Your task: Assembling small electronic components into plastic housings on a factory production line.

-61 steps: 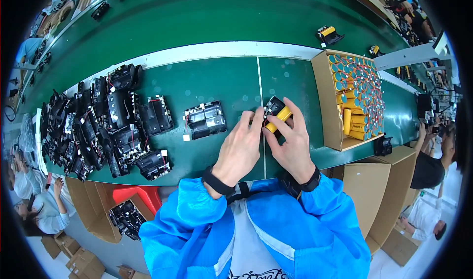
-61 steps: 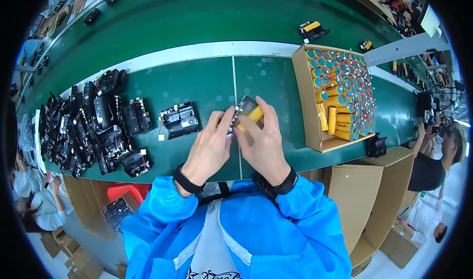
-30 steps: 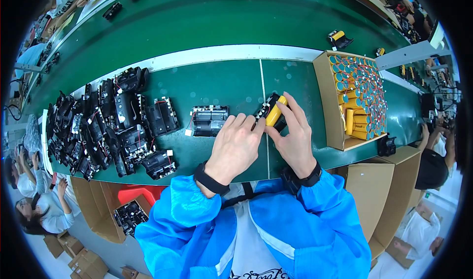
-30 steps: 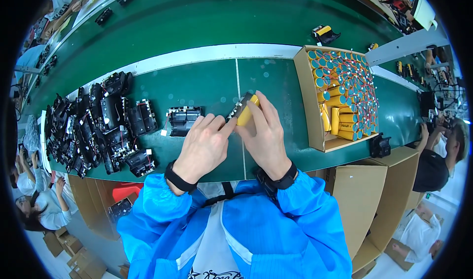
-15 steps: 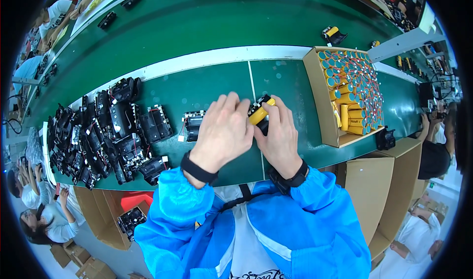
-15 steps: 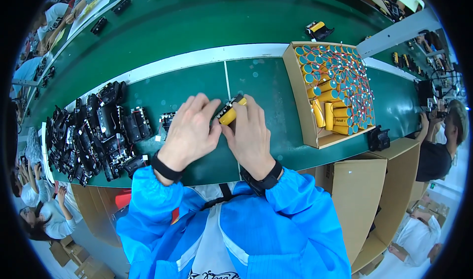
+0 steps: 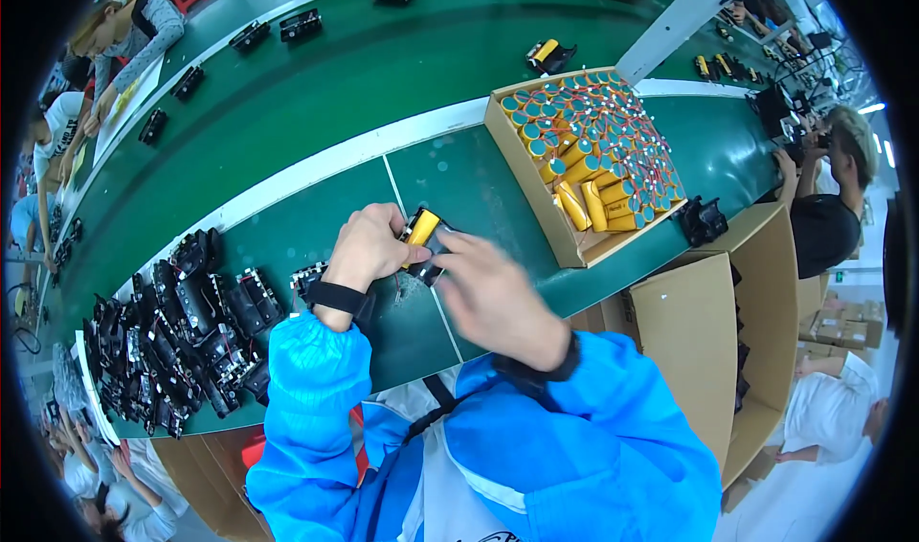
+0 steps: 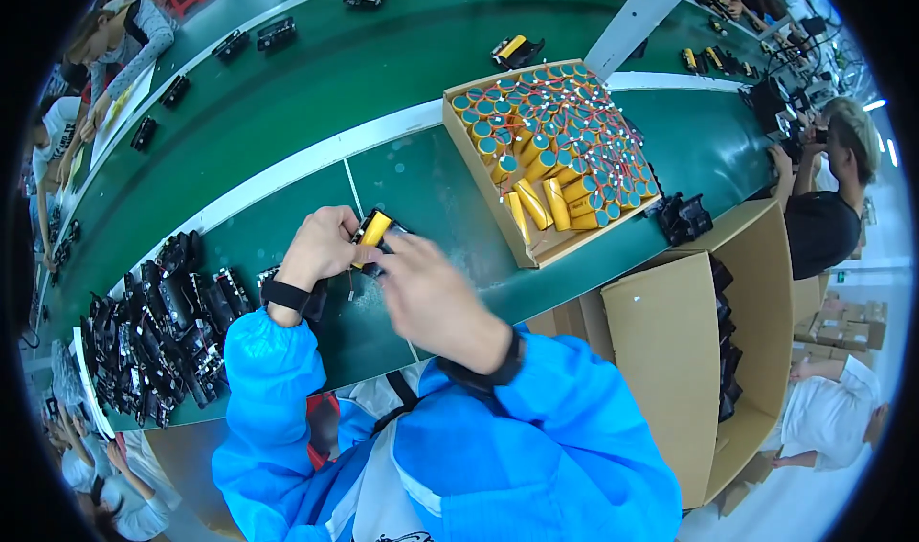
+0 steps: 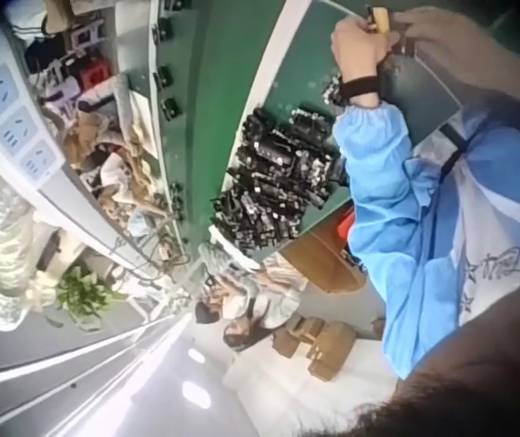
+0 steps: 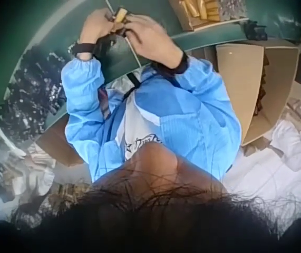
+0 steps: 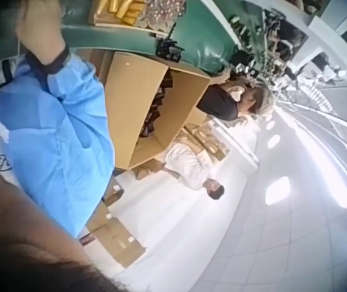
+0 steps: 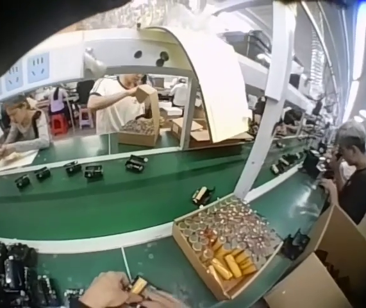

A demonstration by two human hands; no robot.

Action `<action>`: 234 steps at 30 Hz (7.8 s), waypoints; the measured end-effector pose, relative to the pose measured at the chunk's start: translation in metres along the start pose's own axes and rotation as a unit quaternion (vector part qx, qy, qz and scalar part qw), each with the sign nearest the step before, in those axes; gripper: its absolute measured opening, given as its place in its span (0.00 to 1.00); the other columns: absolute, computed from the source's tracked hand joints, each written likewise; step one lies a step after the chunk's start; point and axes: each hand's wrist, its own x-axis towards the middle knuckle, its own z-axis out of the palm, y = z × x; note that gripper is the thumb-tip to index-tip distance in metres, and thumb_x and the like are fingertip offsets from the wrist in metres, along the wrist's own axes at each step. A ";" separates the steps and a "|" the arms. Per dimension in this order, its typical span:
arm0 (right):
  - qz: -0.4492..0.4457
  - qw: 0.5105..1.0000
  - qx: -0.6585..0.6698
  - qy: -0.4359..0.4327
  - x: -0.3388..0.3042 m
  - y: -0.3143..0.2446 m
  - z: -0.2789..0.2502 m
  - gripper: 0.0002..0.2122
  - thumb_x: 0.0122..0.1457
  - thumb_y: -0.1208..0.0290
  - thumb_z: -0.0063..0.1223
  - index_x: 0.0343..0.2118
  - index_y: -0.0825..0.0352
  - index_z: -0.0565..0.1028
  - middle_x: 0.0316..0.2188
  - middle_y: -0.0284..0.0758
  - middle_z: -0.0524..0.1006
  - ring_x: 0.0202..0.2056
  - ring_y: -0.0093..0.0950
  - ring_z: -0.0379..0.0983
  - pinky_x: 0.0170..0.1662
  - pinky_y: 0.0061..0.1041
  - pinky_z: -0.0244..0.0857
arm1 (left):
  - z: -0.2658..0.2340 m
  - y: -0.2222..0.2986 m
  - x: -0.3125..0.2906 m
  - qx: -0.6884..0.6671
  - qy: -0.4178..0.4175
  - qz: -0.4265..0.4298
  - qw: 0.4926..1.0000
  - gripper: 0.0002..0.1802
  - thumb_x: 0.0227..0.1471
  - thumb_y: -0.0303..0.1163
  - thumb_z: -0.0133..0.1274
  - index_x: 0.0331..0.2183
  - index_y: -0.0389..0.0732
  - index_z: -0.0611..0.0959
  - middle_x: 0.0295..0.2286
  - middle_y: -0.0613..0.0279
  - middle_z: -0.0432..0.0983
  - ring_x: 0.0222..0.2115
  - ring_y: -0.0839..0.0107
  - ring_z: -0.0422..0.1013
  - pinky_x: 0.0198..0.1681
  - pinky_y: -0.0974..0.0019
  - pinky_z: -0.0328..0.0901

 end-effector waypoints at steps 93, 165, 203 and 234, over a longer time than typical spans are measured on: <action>0.215 0.954 0.137 -0.157 0.007 0.033 0.011 0.06 0.59 0.75 0.51 0.33 0.62 0.81 0.58 0.37 0.67 0.59 0.41 0.54 0.63 0.38 0.46 | 0.077 -0.010 -0.052 -0.028 0.207 0.154 0.966 0.29 0.49 0.32 0.59 0.52 0.31 0.72 0.36 0.48 0.69 0.36 0.49 0.70 0.40 0.53 0.67; 0.178 0.980 -0.083 0.021 -0.018 0.027 0.001 0.17 0.44 0.82 0.63 0.41 0.67 0.79 0.55 0.45 0.69 0.51 0.39 0.71 0.51 0.30 0.67 | 0.086 -0.006 -0.048 0.005 0.221 0.182 0.958 0.25 0.50 0.34 0.59 0.44 0.27 0.70 0.33 0.47 0.70 0.34 0.55 0.71 0.36 0.60 0.68; 0.111 0.993 -0.045 0.020 -0.012 0.001 0.038 0.21 0.42 0.79 0.68 0.44 0.67 0.79 0.57 0.48 0.66 0.53 0.44 0.70 0.52 0.35 0.69 | 0.040 -0.030 -0.076 0.100 0.152 0.293 0.939 0.22 0.43 0.20 0.53 0.44 0.32 0.78 0.39 0.53 0.75 0.39 0.59 0.72 0.40 0.59 0.71; 0.285 0.920 -0.266 0.028 -0.002 0.080 -0.115 0.08 0.52 0.78 0.56 0.36 0.72 0.78 0.27 0.48 0.79 0.30 0.43 0.79 0.32 0.40 0.72 | 0.042 -0.026 -0.029 -0.124 0.108 0.193 0.967 0.27 0.43 0.40 0.69 0.40 0.31 0.81 0.20 0.56 0.76 0.20 0.73 0.72 0.25 0.68 0.66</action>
